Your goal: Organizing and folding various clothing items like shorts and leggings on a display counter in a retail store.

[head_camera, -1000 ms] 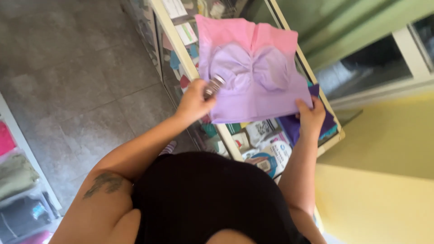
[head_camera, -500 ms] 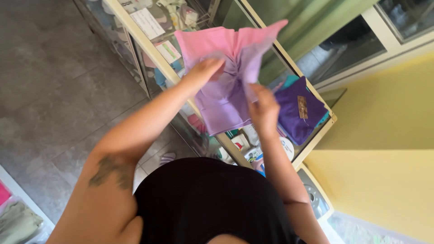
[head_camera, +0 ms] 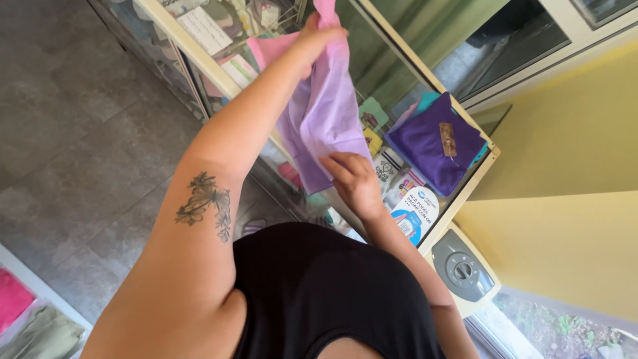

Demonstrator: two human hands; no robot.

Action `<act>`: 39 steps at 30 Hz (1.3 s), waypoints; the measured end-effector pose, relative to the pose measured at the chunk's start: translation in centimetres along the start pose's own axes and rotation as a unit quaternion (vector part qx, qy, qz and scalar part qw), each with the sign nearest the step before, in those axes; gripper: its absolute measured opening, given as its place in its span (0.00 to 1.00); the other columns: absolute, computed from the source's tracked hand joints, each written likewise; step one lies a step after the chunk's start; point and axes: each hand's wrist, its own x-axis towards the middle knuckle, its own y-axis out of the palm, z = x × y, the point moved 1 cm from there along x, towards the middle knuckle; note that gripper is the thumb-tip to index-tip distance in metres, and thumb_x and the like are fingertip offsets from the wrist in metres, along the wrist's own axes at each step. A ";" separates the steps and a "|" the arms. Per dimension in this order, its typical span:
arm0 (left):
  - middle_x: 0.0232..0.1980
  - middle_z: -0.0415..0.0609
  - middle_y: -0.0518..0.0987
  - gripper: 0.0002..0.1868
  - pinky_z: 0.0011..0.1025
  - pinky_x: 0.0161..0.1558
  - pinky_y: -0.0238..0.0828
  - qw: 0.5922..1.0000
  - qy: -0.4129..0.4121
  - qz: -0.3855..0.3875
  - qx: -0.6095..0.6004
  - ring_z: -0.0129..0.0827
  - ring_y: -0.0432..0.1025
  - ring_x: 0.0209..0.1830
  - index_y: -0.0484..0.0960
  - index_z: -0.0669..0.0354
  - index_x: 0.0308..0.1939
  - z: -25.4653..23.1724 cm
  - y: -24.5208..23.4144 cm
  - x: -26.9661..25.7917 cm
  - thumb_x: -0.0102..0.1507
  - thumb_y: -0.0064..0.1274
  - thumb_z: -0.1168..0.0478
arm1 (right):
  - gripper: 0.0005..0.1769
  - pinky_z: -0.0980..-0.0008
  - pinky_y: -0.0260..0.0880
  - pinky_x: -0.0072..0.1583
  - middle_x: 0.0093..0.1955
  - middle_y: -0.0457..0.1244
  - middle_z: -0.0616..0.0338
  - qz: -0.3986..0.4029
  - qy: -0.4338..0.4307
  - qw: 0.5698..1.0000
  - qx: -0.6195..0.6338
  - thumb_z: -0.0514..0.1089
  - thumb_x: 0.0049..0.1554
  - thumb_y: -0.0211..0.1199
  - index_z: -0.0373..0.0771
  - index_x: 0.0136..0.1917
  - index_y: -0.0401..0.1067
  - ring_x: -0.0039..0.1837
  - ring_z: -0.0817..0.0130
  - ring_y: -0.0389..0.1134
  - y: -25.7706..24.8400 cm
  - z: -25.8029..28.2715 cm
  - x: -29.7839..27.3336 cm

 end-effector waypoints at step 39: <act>0.68 0.46 0.76 0.19 0.61 0.75 0.32 0.636 0.620 -0.031 0.458 0.44 0.61 0.75 0.80 0.48 0.60 19.5 -8.8 -8.3 0.66 0.53 0.53 | 0.25 0.49 0.68 0.62 0.58 0.64 0.46 -0.049 0.189 0.980 -0.021 0.44 0.58 0.71 0.38 0.68 0.73 0.61 0.43 0.67 0.9 -6.2 -5.1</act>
